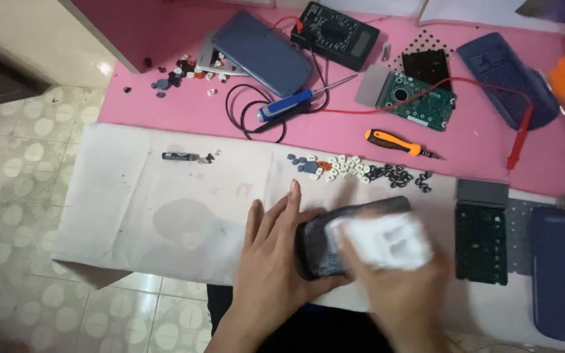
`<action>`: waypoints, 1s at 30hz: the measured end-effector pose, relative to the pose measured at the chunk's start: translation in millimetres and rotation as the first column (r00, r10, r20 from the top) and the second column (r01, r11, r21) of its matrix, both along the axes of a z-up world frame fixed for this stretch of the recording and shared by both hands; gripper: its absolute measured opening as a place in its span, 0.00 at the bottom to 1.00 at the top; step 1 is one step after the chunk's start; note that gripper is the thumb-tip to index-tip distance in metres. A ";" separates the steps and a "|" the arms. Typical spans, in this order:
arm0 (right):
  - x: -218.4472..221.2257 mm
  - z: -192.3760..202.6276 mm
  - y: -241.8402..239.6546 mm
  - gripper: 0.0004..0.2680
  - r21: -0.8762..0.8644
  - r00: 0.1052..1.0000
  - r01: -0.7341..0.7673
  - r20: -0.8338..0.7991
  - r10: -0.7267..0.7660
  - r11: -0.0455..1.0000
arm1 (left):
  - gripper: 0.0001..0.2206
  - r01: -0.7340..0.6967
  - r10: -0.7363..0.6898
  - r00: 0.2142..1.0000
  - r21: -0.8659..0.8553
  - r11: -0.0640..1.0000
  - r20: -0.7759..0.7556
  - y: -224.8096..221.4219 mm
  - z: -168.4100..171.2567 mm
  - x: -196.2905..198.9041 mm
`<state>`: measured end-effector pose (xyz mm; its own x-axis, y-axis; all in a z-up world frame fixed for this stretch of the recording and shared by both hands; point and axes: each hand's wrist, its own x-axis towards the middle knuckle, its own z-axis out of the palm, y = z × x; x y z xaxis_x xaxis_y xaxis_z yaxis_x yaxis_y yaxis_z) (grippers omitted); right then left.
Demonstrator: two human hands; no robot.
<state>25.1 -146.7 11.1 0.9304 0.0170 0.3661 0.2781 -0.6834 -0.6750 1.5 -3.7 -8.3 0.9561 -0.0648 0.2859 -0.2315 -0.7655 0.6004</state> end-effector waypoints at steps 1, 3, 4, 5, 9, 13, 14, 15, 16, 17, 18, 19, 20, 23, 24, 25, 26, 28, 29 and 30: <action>-4.4 4.8 9.2 0.11 -0.001 1.000 0.001 0.003 -0.001 1.000 | 0.51 0.001 -0.001 1.000 -0.001 1.000 0.003 0.0 2.5 0.0; -14.0 14.6 29.5 0.10 0.058 0.995 -0.095 -0.018 0.096 0.994 | 0.36 0.033 -0.035 0.998 -0.053 0.998 -0.044 1.7 8.2 -1.7; -15.6 7.3 20.9 0.10 0.060 0.995 -0.100 -0.016 0.101 0.993 | 0.36 0.029 -0.031 0.999 -0.051 0.998 -0.042 2.8 6.7 -2.0; -17.0 0.2 11.9 0.09 0.158 0.993 -0.045 -0.104 0.062 0.986 | 0.43 0.048 -0.049 0.999 -0.058 0.997 -0.019 3.4 5.2 -2.0; -17.2 9.4 -38.5 0.07 0.213 0.881 0.440 -0.289 -0.373 0.873 | 0.42 0.033 -0.039 0.999 -0.153 0.988 -0.035 3.8 14.0 -0.3; -34.5 -91.0 -180.6 0.10 0.272 0.871 0.469 -0.300 -0.389 0.840 | 0.17 0.032 -0.037 0.999 -0.159 0.987 -0.023 12.4 40.0 2.7; -31.2 -67.3 -171.8 0.12 0.360 0.871 0.484 -0.284 -0.400 0.798 | 0.11 0.045 -0.057 0.997 -0.209 0.977 -0.055 15.6 43.4 5.5; -26.9 -44.0 -162.4 0.15 0.446 0.871 0.491 -0.269 -0.411 0.749 | 0.11 0.055 -0.079 0.993 -0.258 0.965 -0.084 19.4 46.8 8.7; -31.0 -52.8 -174.7 0.15 0.447 0.871 0.490 -0.268 -0.411 0.748 | 0.11 0.055 -0.079 0.993 -0.257 0.965 -0.083 22.7 40.7 12.8; -34.1 -61.3 -187.3 0.15 0.357 0.869 0.488 -0.277 -0.409 0.796 | 0.11 0.077 -0.097 0.991 -0.210 0.975 -0.087 25.7 34.8 17.9; -37.0 -69.9 -200.1 0.15 0.262 0.867 0.481 -0.286 -0.409 0.836 | 0.11 0.099 -0.115 0.989 -0.162 0.982 -0.092 28.4 28.9 23.1; -36.8 -64.1 -191.2 0.15 0.263 0.866 0.483 -0.285 -0.411 0.835 | 0.11 0.102 -0.118 0.989 -0.162 0.981 -0.090 29.3 25.8 27.2; -36.6 -58.5 -182.3 0.14 0.302 0.812 0.568 -0.356 -0.463 0.765 | 0.10 0.092 -0.095 0.995 -0.063 0.994 -0.038 30.1 22.6 31.3; -31.5 -55.9 -158.5 0.13 0.434 0.772 0.634 -0.311 -0.554 0.640 | 0.08 0.084 -0.084 0.996 0.011 0.996 0.034 32.7 29.0 32.8; -27.8 -57.5 -150.7 0.14 0.533 0.774 0.598 -0.190 -0.604 0.599 | 0.08 0.090 -0.089 0.994 -0.017 0.996 0.056 33.9 33.8 32.6; -26.7 -46.9 -137.2 0.14 0.535 0.775 0.596 -0.189 -0.603 0.598 | 0.08 0.090 -0.089 0.994 -0.015 0.996 0.058 34.2 37.4 29.0; -25.5 -36.3 -123.6 0.12 0.461 0.815 0.547 -0.103 -0.570 0.699 | 0.10 0.078 -0.077 0.997 -0.060 0.995 0.016 34.7 40.8 25.6; -19.0 -23.2 -108.7 0.11 0.371 0.851 0.494 -0.024 -0.524 0.786 | 0.15 0.063 -0.066 0.997 -0.104 0.993 -0.030 32.4 40.6 14.6; -13.3 -20.6 -107.8 0.11 0.420 0.888 0.424 -0.019 -0.459 0.803 | 0.20 0.067 -0.068 0.998 -0.096 0.993 -0.008 29.3 37.1 7.3; -7.6 -18.1 -106.7 0.16 0.467 0.920 0.351 -0.011 -0.392 0.812 | 0.26 0.070 -0.069 0.998 -0.087 0.994 0.013 26.3 33.4 0.0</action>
